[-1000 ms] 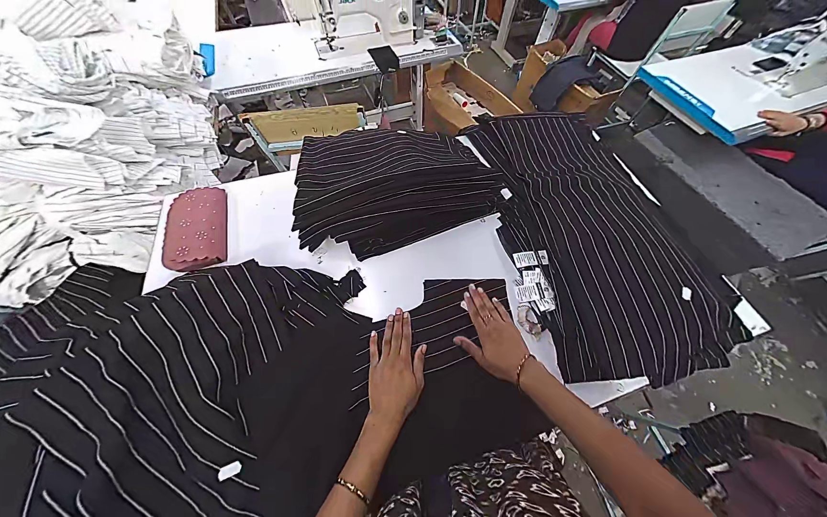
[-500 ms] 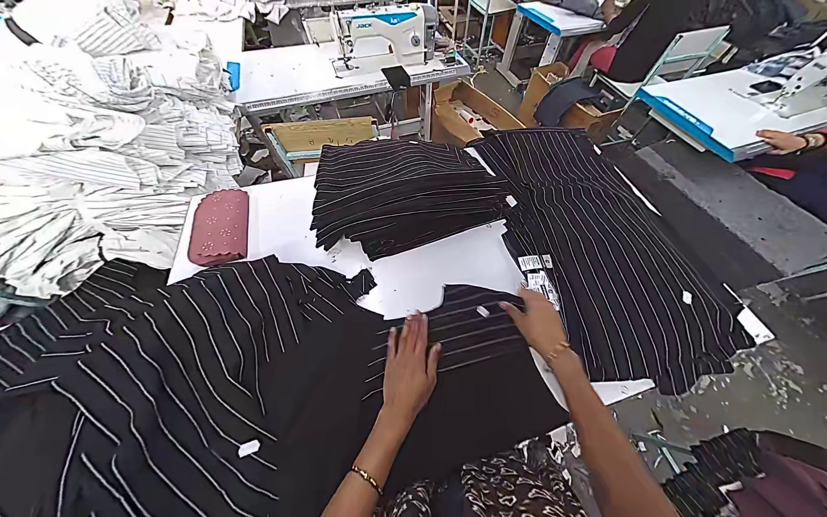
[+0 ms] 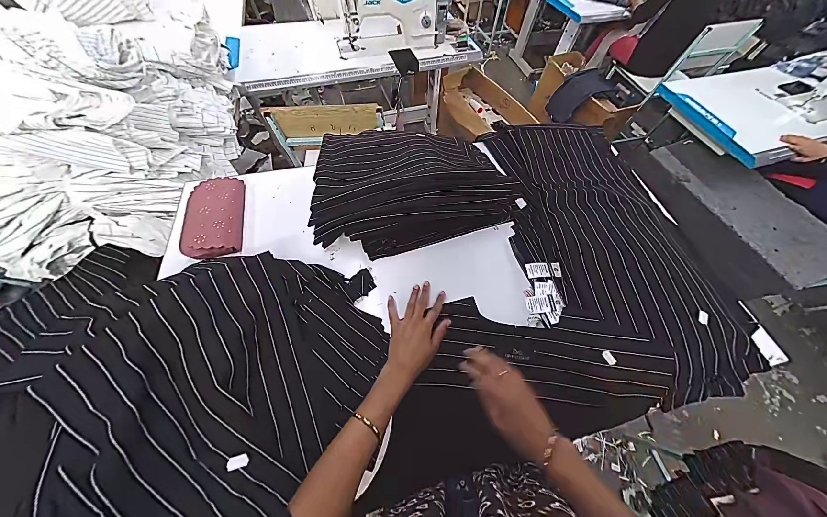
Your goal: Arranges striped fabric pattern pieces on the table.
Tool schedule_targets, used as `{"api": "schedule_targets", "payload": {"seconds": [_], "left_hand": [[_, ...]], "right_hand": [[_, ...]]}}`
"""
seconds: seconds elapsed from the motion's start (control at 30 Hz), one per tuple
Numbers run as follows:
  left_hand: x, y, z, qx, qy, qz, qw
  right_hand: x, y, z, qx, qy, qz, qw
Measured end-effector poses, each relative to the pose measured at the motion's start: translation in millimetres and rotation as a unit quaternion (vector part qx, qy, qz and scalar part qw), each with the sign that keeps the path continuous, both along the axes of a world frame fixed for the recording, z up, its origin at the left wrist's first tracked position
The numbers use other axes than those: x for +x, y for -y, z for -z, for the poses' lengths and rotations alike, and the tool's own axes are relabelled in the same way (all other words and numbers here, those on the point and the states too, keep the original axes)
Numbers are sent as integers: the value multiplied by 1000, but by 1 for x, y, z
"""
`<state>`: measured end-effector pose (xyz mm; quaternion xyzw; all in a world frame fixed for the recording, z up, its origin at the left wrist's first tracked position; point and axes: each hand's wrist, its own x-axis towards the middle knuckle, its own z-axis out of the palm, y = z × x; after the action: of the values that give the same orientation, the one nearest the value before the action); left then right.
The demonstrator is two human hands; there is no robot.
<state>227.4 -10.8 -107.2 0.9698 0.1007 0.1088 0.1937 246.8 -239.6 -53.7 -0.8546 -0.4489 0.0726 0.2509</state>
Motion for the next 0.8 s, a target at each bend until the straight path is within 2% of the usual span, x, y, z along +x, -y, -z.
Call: {"api": "schedule_targets", "payload": {"seconds": [0.07, 0.13, 0.2, 0.27, 0.33, 0.4, 0.5, 0.8], "left_hand": [[13, -24, 0, -2, -8, -55, 998], [9, -38, -7, -20, -24, -120, 992], [-9, -32, -17, -40, 14, -157, 987], [-38, -3, -26, -72, 53, -137, 987], [-67, 32, -18, -86, 57, -80, 991], [-81, 52, -1, -36, 29, -60, 997], [-75, 45, 5, 3, -17, -83, 996], [-52, 24, 4, -26, -37, -121, 992]], "right_hand": [[-17, -28, 23, -59, -4, -116, 992], [-7, -46, 33, -118, 26, -140, 983], [17, -62, 36, -128, 51, -123, 983], [38, -75, 38, -126, 53, -110, 984], [54, -84, 39, -124, 53, -106, 985], [66, -93, 40, -138, 73, -103, 982], [67, -92, 42, -139, 75, -83, 984], [76, -35, 37, -159, 42, 74, 984]]}}
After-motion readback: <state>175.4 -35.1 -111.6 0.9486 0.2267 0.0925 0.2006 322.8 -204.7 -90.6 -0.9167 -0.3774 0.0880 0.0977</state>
